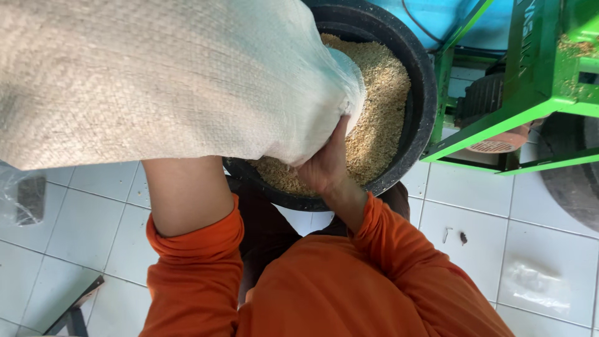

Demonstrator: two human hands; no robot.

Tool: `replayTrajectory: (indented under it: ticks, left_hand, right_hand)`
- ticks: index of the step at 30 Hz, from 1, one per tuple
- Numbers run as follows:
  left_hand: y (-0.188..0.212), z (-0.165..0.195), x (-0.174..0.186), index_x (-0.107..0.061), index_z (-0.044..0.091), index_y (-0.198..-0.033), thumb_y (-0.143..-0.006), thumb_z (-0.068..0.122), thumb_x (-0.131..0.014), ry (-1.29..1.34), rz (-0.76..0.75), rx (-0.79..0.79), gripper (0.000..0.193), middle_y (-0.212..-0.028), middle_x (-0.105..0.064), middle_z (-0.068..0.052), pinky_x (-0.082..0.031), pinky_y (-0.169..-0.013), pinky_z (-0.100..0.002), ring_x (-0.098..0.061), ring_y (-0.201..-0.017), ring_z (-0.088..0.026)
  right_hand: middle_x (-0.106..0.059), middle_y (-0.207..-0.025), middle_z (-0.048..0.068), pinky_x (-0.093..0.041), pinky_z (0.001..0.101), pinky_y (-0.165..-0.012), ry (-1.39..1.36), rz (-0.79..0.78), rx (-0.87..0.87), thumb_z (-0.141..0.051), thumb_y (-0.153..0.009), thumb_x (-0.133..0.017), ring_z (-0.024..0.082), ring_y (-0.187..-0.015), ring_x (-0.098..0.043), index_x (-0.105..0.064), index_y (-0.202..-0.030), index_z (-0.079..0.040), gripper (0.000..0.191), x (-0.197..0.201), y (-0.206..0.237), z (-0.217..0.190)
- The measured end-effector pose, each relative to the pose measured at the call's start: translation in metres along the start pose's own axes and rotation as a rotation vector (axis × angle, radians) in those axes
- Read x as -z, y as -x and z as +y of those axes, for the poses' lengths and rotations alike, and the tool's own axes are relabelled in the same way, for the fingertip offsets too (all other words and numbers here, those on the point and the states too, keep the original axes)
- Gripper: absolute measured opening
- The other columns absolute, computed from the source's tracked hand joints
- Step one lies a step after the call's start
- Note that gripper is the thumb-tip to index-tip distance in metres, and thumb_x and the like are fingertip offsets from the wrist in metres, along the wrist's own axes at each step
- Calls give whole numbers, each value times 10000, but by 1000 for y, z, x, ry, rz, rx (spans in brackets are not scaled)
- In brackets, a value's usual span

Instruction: The person sits on the floor with a large black basin of ground grain material on their lap, picking small dark debris pieces out of the material by hand and setting them aside. They briefly lift and reposition a woven sack beside the basin, then resume spreading and picking through the material.

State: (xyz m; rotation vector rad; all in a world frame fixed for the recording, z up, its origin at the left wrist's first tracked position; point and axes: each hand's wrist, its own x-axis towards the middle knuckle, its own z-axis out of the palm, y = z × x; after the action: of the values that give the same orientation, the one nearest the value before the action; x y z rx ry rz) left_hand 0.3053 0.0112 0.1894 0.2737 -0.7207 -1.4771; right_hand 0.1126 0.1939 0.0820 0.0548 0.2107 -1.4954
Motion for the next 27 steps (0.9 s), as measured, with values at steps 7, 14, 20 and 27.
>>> replayTrajectory:
  ticks: [7,14,20,27]
  left_hand:
    - [8,-18,-18,-491,120,-1477,-961,452,-557,65,-27,49,618,-1551,-445,-151,-407,-1153,-470,-518,-1388,-307]
    - [12,-35,-28,-492,123,-1479,-961,452,-554,97,-67,82,617,-1556,-439,-153,-407,-1152,-470,-517,-1389,-306]
    - [3,-19,-30,-494,126,-1480,-961,452,-551,80,-109,76,616,-1561,-434,-155,-408,-1152,-470,-517,-1391,-306]
    - [4,29,-1,-496,129,-1482,-961,452,-547,43,-117,50,616,-1566,-428,-157,-408,-1151,-470,-516,-1392,-306]
  right_hand:
    - [-582,-1355,326,-549,545,-964,1767,401,194,-724,-838,-541,467,-1206,-644,-456,-1480,55,1013,-34,51,-43]
    - [-336,-1437,323,-438,542,-1059,2124,-230,1663,-553,-675,-879,513,-1304,-406,-115,-1526,39,1288,-61,-55,-44]
    - [-618,-1194,132,-581,430,-924,2065,-353,1106,-274,-878,-926,297,-1140,-636,-549,-1364,-31,660,-58,-153,-66]
    - [-696,-1013,102,-589,402,-789,1928,-278,1298,-40,-827,-749,266,-905,-710,-688,-1090,-12,271,-50,-164,-67]
